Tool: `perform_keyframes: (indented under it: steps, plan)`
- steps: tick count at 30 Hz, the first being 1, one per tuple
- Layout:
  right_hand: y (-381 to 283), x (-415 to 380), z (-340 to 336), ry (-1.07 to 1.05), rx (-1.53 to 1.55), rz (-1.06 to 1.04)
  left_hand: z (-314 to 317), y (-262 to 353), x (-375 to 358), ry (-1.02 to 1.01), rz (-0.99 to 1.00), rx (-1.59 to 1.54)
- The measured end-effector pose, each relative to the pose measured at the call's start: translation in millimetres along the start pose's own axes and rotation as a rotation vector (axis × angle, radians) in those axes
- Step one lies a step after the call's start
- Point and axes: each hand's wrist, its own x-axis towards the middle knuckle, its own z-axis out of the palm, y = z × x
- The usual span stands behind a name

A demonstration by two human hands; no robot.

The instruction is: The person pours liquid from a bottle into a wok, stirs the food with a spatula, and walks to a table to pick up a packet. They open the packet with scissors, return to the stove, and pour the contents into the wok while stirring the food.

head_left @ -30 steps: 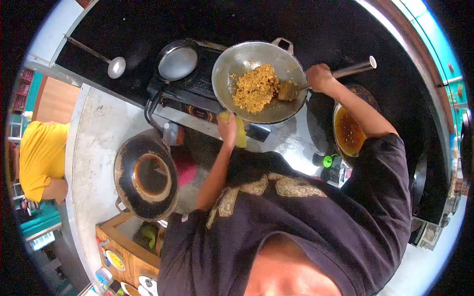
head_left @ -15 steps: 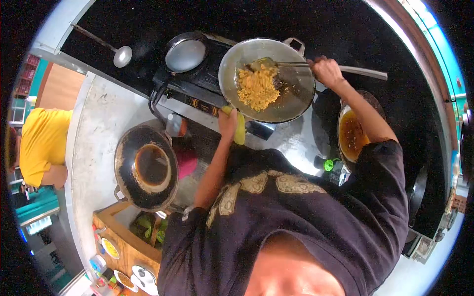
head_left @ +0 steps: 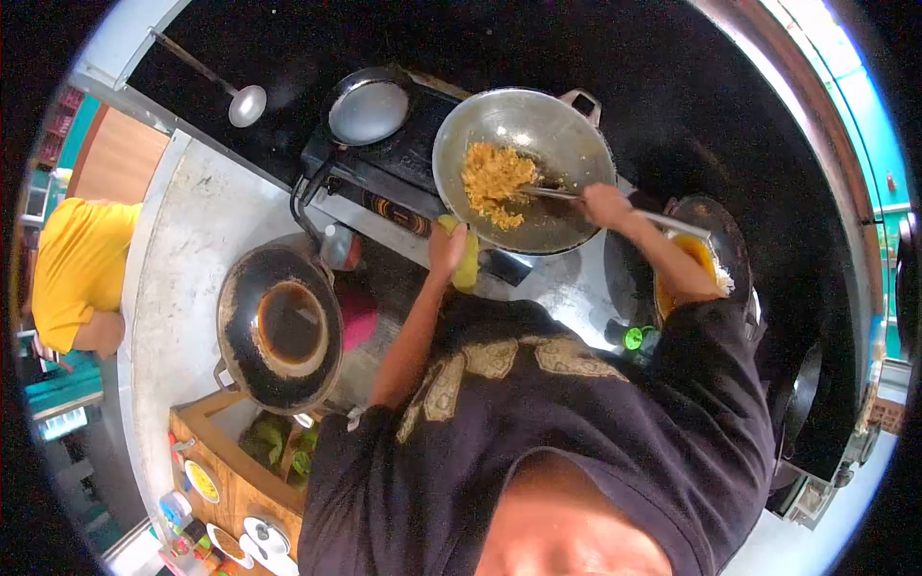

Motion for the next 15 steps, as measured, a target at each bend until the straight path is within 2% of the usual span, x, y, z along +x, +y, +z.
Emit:
perform_keyframes:
  steps: [2, 5, 8, 11, 12, 15]
  plan:
    - [-9.4, 10.9, 26.3, 0.042, 0.089, 0.015, 11.5, -40.9, 15.0, 0.052, 0.031, 0.063]
    - [-15.5, 5.2, 9.8, 0.030, 0.266, 0.059, 16.9, -57.6, 18.4, 0.052, 0.051, -0.046]
    - [8.6, -4.4, 8.2, 0.032, 0.605, 0.133, 13.8, -43.1, 9.4, 0.061, 0.030, 0.003]
    - [-2.6, -32.7, -49.8, -0.093, 0.800, 0.311, 8.7, -18.2, -3.1, 0.055, 0.016, -0.016]
    - [10.4, -23.7, -39.2, 0.054, 0.637, 0.193, 12.2, -25.7, -0.8, 0.071, 0.013, -0.036]
    - [14.1, -2.0, -25.1, 0.242, 0.185, 0.160, 23.9, -39.5, 1.7, 0.136, 0.044, -0.030]
